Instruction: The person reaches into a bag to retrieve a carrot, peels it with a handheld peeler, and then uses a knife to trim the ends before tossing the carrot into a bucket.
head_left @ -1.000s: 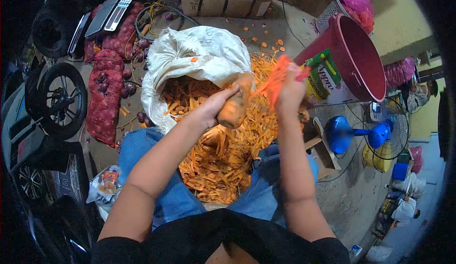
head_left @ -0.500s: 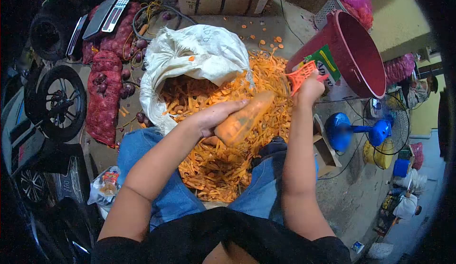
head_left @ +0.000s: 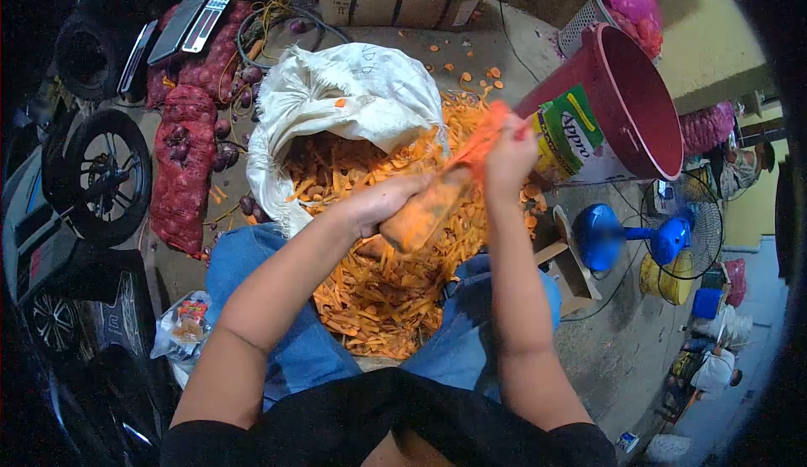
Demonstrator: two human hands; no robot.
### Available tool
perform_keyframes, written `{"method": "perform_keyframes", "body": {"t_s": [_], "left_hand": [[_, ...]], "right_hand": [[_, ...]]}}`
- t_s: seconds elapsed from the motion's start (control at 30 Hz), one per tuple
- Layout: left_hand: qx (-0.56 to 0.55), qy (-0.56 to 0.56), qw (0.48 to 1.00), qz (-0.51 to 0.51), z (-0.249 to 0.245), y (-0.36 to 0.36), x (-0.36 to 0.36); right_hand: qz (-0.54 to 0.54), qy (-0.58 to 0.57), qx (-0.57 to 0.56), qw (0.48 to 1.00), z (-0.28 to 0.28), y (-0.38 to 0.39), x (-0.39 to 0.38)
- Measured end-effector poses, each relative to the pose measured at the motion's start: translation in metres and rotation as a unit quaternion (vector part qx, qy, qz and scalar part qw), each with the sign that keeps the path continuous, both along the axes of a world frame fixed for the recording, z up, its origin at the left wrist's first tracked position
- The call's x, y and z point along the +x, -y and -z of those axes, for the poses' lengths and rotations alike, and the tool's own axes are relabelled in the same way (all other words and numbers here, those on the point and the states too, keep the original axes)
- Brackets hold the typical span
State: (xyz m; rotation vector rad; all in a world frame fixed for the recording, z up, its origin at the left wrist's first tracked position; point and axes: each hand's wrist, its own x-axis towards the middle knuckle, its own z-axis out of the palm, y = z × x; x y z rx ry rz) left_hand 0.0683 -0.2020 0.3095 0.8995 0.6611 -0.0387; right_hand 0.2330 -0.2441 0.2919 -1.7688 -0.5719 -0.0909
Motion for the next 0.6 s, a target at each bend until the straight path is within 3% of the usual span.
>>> {"method": "perform_keyframes", "body": {"t_s": [0.07,0.13,0.2,0.3,0.37,0.53,0.6], "left_hand": [[-0.097,0.023,0.995,0.028,0.007,0.003,-0.004],[-0.087,0.035,0.996,0.005,0.006,0.001,-0.004],[-0.148,0.031,0.988,-0.034,0.011,-0.010,-0.003],[-0.160,0.025,0.983,-0.089,0.007,-0.016,-0.001],[-0.158,0.022,0.978,-0.137,0.007,-0.014,0.005],[-0.121,0.035,0.985,-0.118,0.015,-0.009,0.003],[-0.044,-0.009,0.999,0.000,-0.006,-0.007,-0.003]], "right_hand": [[0.093,-0.059,-0.016,0.994,0.009,0.007,0.043],[0.133,-0.087,-0.035,0.987,0.007,0.012,0.052],[0.028,-0.212,0.160,0.964,-0.006,0.010,0.038],[-0.130,-0.100,0.148,0.975,-0.019,0.001,-0.016],[-0.169,-0.088,0.052,0.980,-0.030,0.004,-0.056],[-0.153,-0.021,-0.004,0.988,-0.010,0.001,-0.046],[-0.027,0.019,0.003,0.999,-0.005,-0.002,-0.011]]}}
